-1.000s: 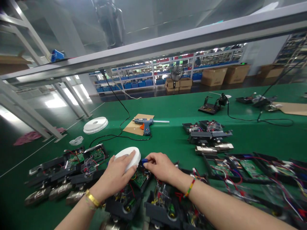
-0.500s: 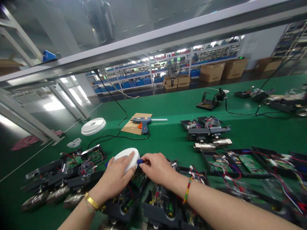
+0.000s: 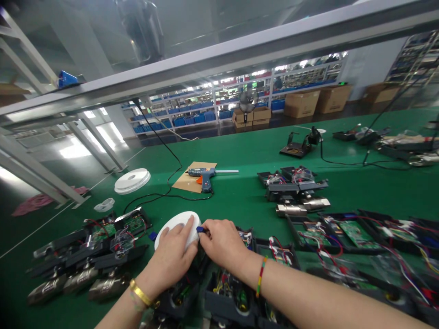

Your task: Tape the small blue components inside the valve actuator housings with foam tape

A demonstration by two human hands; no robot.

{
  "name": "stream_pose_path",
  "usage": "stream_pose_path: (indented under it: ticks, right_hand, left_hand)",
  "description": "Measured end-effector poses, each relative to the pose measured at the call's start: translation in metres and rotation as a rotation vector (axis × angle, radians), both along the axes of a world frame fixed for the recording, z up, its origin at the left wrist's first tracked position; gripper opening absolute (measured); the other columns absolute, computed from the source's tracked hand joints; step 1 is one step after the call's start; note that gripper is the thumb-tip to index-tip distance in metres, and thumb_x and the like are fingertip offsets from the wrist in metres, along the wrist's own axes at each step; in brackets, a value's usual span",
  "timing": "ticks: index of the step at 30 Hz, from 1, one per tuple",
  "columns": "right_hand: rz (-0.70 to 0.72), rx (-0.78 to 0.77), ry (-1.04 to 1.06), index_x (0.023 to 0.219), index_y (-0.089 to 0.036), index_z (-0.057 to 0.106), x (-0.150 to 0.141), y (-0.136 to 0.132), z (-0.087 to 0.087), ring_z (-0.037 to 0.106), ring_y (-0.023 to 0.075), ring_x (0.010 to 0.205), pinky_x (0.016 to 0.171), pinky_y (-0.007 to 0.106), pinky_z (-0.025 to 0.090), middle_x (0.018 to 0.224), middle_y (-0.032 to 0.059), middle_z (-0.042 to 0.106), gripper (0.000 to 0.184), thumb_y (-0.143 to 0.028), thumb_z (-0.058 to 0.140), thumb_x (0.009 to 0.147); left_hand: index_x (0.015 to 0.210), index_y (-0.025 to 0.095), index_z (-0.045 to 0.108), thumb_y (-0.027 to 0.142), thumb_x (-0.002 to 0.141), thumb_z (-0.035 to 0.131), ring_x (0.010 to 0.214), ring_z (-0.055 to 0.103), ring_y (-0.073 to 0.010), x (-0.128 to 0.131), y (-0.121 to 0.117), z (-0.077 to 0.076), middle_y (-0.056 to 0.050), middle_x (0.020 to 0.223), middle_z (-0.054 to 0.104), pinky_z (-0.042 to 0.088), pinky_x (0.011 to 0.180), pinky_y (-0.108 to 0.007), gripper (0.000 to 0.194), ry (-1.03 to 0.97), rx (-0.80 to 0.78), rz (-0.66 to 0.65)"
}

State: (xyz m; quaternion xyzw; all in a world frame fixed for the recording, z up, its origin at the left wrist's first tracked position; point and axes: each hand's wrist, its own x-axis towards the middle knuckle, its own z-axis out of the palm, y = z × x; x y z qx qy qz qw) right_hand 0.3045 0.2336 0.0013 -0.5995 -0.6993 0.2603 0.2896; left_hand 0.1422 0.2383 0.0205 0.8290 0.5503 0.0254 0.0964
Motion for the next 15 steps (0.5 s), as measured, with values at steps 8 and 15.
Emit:
stream_pose_path:
  ticks: [8,15]
  right_hand:
    - [-0.198,-0.250,0.277,0.068,-0.016,0.064,0.001,0.018,-0.012,0.065,0.0163,0.058,0.055,0.023,0.047,0.064,0.0052,0.071,0.017,-0.015,0.058,0.084]
    - [-0.108,-0.333,0.410,0.080,-0.014,0.063,0.007,0.020,-0.015,0.063,0.0123,0.060,0.059,0.021,0.049,0.072,0.0048,0.071,0.015,-0.015,0.052,0.090]
  left_hand:
    - [0.149,0.005,0.035,0.020,0.097,0.040,0.117,0.053,-0.0326,0.013,-0.016,-0.025,-0.016,0.117,0.060,0.020,0.117,-0.061,0.054,-0.118,0.471,0.099]
    - [0.154,0.008,0.027,0.028,0.093,0.049,0.121,0.053,-0.0336,-0.085,-0.059,0.014,-0.021,0.132,0.055,0.027,0.117,-0.053,0.068,-0.174,0.916,-0.050]
